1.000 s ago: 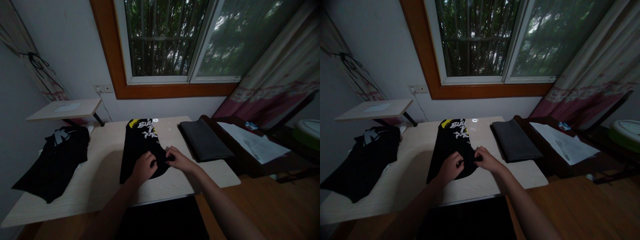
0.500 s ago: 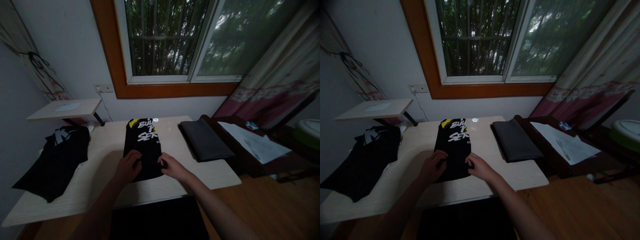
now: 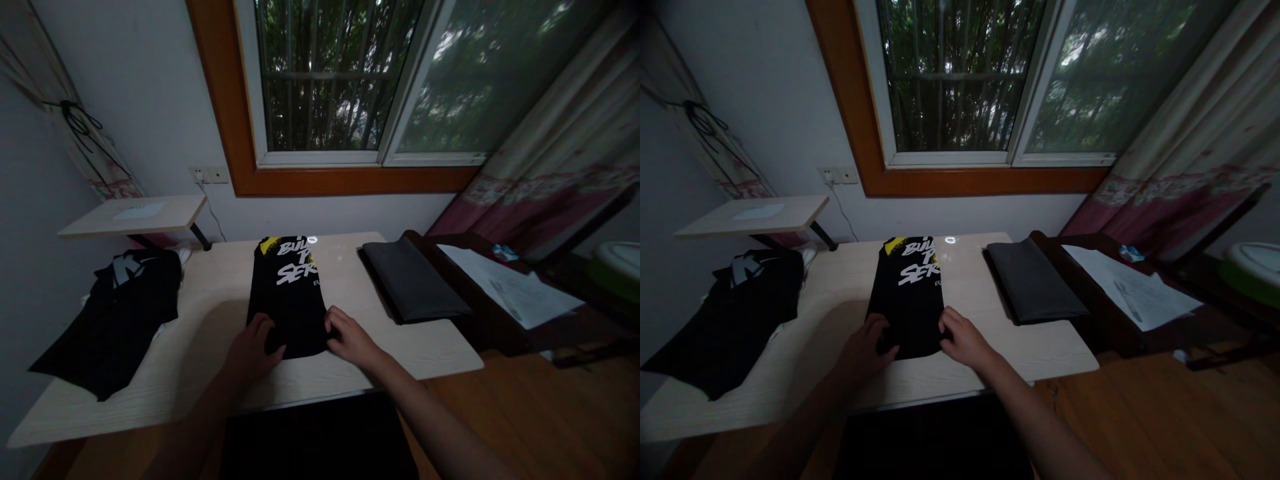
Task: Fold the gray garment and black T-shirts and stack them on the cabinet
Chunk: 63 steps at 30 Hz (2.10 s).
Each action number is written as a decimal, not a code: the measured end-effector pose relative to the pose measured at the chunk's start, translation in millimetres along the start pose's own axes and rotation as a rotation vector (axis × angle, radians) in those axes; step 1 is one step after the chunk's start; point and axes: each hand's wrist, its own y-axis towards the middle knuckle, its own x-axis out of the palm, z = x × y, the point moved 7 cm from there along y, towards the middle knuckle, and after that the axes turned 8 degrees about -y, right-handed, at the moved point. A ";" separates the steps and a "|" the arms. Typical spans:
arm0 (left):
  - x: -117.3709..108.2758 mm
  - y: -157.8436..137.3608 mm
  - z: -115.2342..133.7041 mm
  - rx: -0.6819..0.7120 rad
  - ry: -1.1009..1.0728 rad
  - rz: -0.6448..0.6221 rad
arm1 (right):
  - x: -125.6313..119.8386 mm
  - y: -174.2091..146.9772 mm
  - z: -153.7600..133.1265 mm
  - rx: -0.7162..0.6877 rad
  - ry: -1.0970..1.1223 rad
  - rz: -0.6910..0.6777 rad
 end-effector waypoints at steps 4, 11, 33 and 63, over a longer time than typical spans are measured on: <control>7.4 0.1 -0.2 -0.065 0.029 0.004 | -3.6 -3.3 -0.6 -0.014 -0.008 0.030; -9.1 -3.5 -13.5 -0.112 0.025 -0.005 | -9.6 -6.0 -3.7 -0.013 -0.022 0.050; -19.8 -21.3 -3.3 0.264 0.035 -0.007 | 1.3 -16.5 8.0 -0.019 -0.130 -0.013; -35.8 1.4 -67.0 -0.275 -0.077 -0.111 | 14.3 -15.8 -4.9 -0.155 -0.238 -0.183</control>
